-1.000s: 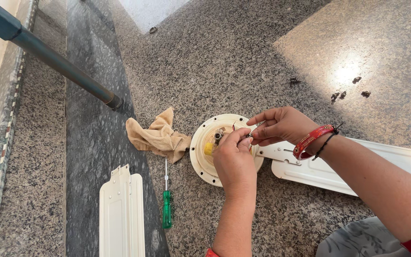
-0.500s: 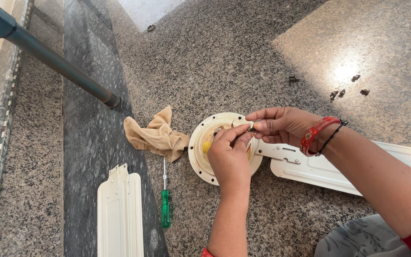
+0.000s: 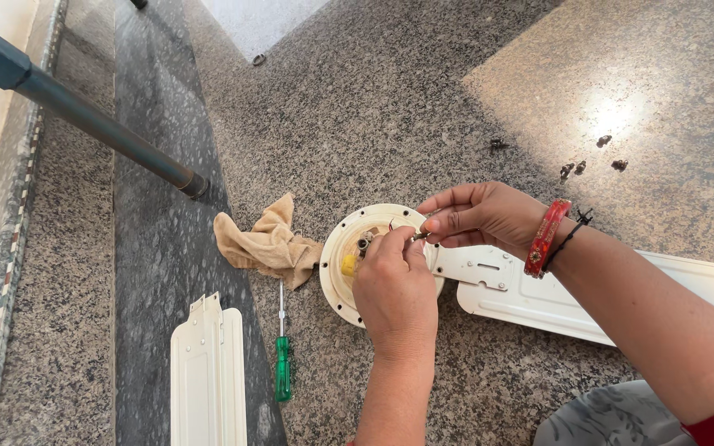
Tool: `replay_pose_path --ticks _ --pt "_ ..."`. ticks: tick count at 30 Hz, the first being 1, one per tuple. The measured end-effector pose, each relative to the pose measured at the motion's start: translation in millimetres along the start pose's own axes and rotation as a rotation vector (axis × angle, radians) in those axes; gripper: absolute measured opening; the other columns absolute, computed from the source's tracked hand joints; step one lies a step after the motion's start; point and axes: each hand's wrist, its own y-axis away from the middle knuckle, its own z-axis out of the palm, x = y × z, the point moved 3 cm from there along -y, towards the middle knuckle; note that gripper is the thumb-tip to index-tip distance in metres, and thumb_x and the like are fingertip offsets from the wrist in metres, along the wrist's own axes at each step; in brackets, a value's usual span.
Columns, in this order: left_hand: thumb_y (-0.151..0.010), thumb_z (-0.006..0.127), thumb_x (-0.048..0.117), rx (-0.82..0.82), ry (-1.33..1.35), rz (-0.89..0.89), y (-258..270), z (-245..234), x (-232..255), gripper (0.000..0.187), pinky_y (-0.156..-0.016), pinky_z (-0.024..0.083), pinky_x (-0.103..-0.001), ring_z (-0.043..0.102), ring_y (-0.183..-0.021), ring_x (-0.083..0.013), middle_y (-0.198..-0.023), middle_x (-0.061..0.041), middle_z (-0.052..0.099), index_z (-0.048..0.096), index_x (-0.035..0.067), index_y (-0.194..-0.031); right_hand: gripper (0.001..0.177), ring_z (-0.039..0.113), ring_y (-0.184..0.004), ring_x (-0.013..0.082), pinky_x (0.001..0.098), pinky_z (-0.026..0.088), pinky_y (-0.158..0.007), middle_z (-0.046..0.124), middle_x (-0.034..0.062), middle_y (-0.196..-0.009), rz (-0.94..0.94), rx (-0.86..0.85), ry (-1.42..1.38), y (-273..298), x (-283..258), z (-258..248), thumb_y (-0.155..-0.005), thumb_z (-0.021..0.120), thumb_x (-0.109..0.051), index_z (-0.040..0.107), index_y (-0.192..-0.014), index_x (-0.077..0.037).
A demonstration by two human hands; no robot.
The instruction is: The person uses a screwdriver to remove screws from the base of an electric fan, detaches the fan blade assembly, and wipes the base with a cloth. The person then reattaches the blade assembly and tightens the screws.
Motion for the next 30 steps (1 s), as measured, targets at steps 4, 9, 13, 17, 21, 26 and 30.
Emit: replay_pose_path --ticks 4,9,13,17,21,26,30 --pt "-0.084 0.073 0.012 -0.036 -0.018 -0.060 -4 -6 5 0.015 -0.069 0.057 -0.042 0.073 -0.081 -0.0285 -0.090 -0.010 0.075 0.074 0.006 -0.098 0.037 0.076 -0.094 0.0153 0.0306 0.062 -0.088 0.079 0.0066 -0.101 0.020 -0.053 -0.094 -1 1 2 -0.087 0.071 -0.008 0.069 -0.123 -0.005" --pt "-0.082 0.075 0.012 -0.037 -0.050 -0.009 -4 -7 9 0.013 -0.068 0.056 -0.042 0.073 -0.078 -0.0284 -0.087 -0.010 0.075 0.075 0.006 -0.093 0.042 0.076 -0.095 0.0162 0.0305 0.062 -0.090 0.079 0.0080 -0.102 -0.022 -0.044 -0.071 -2 3 5 -0.086 0.072 -0.007 0.067 -0.127 -0.005" --pt "-0.086 0.072 0.011 -0.036 -0.019 -0.062 -3 -5 5 0.011 -0.064 0.059 -0.037 0.075 -0.076 -0.0227 -0.087 -0.008 0.075 0.074 0.006 -0.095 0.043 0.077 -0.095 0.0157 0.0323 0.061 -0.091 0.081 0.0086 -0.101 -0.058 -0.001 -0.014 0 2 10 -0.084 0.073 -0.007 0.067 -0.127 -0.005" --pt "-0.086 0.072 0.010 -0.014 -0.012 -0.063 -4 -6 1 0.009 -0.063 0.059 -0.038 0.074 -0.074 -0.0235 -0.085 -0.008 0.075 0.074 0.005 -0.093 0.041 0.077 -0.095 0.0153 0.0327 0.061 -0.090 0.082 0.0081 -0.099 -0.097 0.033 0.041 1 0 18 -0.084 0.074 -0.007 0.069 -0.124 -0.006" --pt "-0.087 0.074 0.012 -0.008 -0.015 0.013 -5 -4 -2 0.009 -0.062 0.057 -0.040 0.073 -0.074 -0.0261 -0.085 -0.008 0.075 0.073 0.006 -0.093 0.038 0.077 -0.093 0.0141 0.0316 0.061 -0.089 0.081 0.0066 -0.098 -0.113 0.080 0.095 2 -2 18 -0.085 0.074 -0.009 0.071 -0.123 -0.007" --pt "-0.085 0.077 0.012 -0.021 0.039 0.028 -5 1 -6 0.009 -0.065 0.056 -0.041 0.072 -0.078 -0.0272 -0.086 -0.007 0.073 0.074 0.010 -0.093 0.040 0.076 -0.092 0.0133 0.0307 0.061 -0.088 0.081 0.0056 -0.098 -0.099 0.038 0.108 0 -1 16 -0.086 0.074 -0.009 0.070 -0.126 -0.007" --pt "-0.087 0.076 0.011 -0.017 0.120 0.056 -6 0 -8 0.011 -0.066 0.056 -0.038 0.072 -0.082 -0.0243 -0.090 -0.003 0.073 0.074 0.012 -0.098 0.044 0.075 -0.092 0.0117 0.0285 0.060 -0.088 0.080 0.0046 -0.100 -0.022 -0.020 0.038 -2 0 10 -0.086 0.072 -0.009 0.068 -0.130 -0.008"
